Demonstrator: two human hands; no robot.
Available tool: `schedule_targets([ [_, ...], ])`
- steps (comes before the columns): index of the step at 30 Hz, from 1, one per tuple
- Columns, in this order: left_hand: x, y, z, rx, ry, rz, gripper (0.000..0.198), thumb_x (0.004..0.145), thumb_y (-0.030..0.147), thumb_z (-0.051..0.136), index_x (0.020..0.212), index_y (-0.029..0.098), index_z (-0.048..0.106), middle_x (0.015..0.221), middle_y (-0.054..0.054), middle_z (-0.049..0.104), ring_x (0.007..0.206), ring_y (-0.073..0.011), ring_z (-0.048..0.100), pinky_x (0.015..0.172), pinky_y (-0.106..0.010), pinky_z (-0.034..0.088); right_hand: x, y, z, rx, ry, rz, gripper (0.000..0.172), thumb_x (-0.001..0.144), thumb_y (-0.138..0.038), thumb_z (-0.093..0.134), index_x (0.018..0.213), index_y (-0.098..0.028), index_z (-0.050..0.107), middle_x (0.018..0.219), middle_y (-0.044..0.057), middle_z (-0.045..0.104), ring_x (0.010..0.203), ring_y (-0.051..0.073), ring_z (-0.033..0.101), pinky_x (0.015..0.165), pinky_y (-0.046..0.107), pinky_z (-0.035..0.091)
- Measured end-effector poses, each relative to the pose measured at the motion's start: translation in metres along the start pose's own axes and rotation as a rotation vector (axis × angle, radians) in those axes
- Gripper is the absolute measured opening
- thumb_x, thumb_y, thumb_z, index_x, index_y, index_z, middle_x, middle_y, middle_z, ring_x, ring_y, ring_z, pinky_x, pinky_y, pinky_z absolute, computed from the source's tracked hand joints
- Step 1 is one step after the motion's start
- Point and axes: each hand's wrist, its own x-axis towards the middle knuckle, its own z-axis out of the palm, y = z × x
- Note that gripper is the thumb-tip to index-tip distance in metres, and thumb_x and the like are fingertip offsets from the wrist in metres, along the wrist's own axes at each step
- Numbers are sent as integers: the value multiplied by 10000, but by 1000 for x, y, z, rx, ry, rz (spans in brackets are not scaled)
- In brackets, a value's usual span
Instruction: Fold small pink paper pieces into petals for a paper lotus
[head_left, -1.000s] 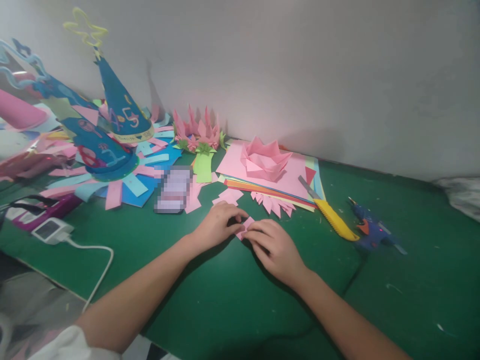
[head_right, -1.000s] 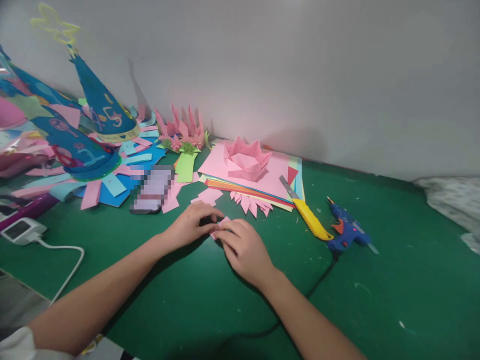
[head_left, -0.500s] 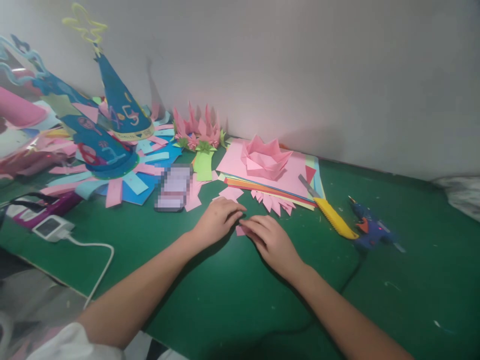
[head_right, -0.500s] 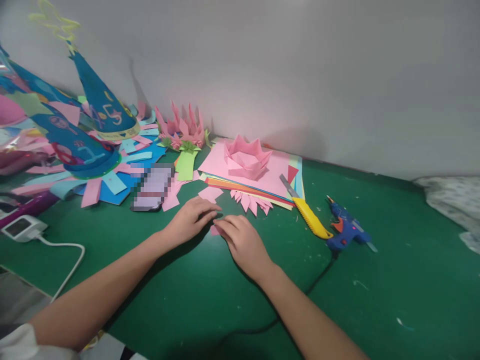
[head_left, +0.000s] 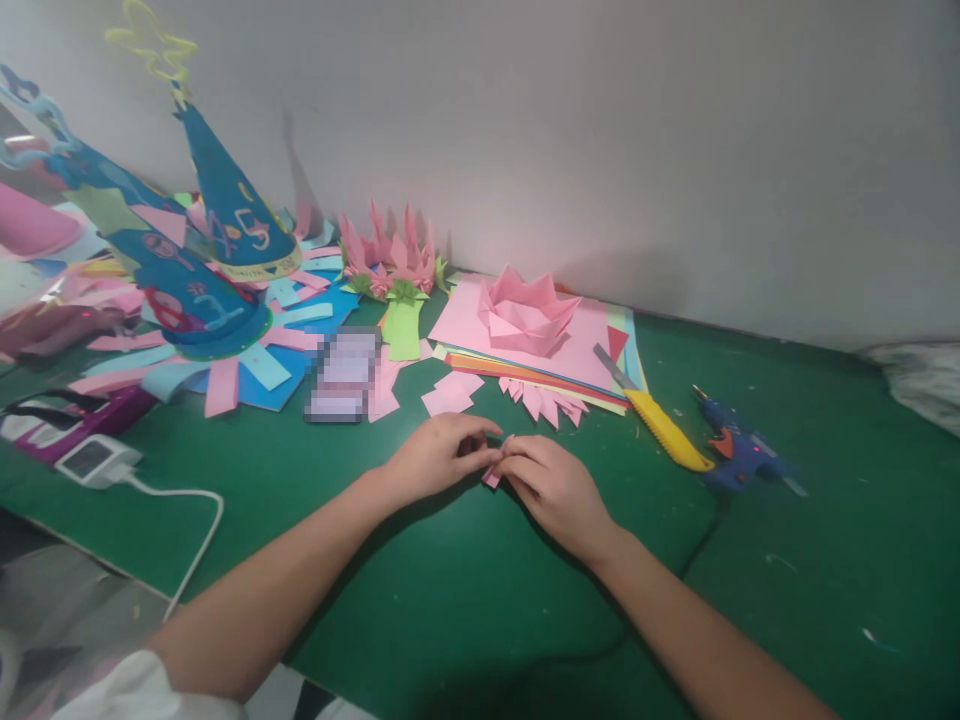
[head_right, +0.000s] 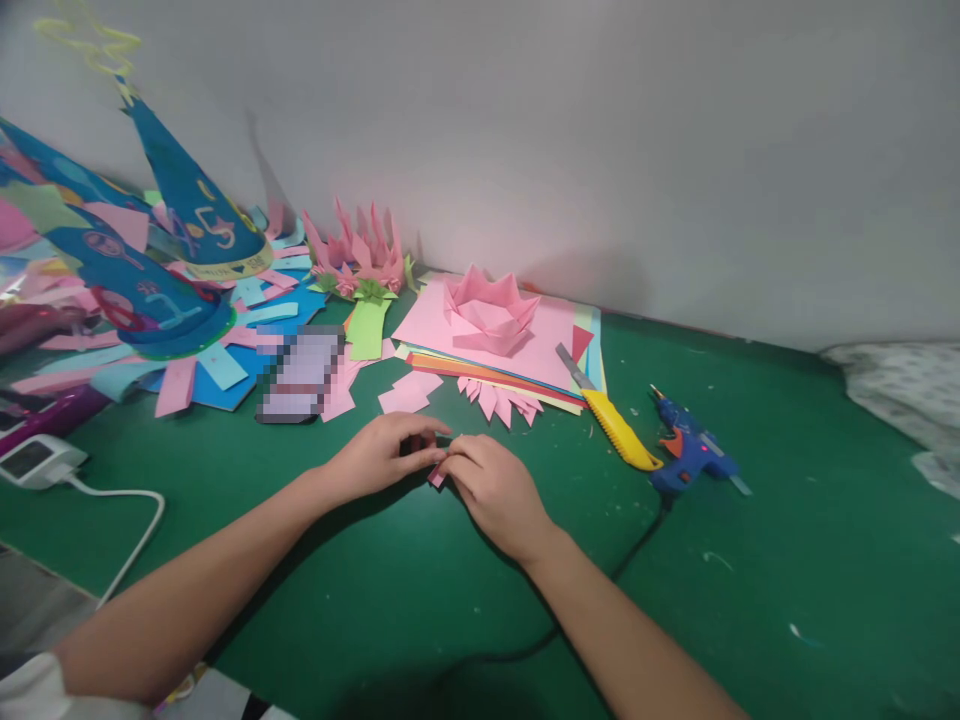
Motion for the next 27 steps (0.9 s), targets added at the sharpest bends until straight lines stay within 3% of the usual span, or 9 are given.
schedule_targets([
  [7,0,8,-2,-34,-16,21,244,869,281,521,1079,171,576,777,-9,649,694,-121,570,662,-225,429,0,2,-2,-37,-14,-37,225,923,-180,437,881,-196,658,911,68,661,885,183,583,762,316,469],
  [12,-1,10,-4,-17,-28,70,188,909,274,444,1008,185,577,829,-21,630,735,-127,559,674,-231,424,1,3,-4,-65,-51,-69,173,908,-223,492,952,-217,659,958,63,664,885,185,579,763,331,461],
  [15,-3,10,-5,-7,-48,107,230,850,311,550,1042,185,553,870,-27,611,773,-141,548,682,-239,427,0,4,-3,-69,-53,-60,173,910,-243,492,920,-198,659,934,72,663,858,190,570,737,341,452],
  [18,-5,10,-5,17,-56,165,308,788,245,599,1078,172,525,906,-40,598,822,-154,543,736,-257,436,0,5,-3,-24,-59,-39,161,908,-231,497,920,-191,653,942,68,667,875,191,564,761,352,444],
  [22,-5,9,-6,-22,-53,127,272,823,170,497,1095,169,509,914,-44,590,764,-132,542,678,-238,446,-2,8,-4,4,-59,-26,155,904,-231,506,929,-196,655,918,61,677,861,194,564,769,363,441],
  [27,-2,2,-5,-7,-48,145,165,829,96,472,917,163,594,874,-32,584,790,-124,546,729,-235,446,-2,7,-5,27,-67,-7,146,895,-227,516,915,-197,658,883,52,678,836,187,560,750,350,436],
])
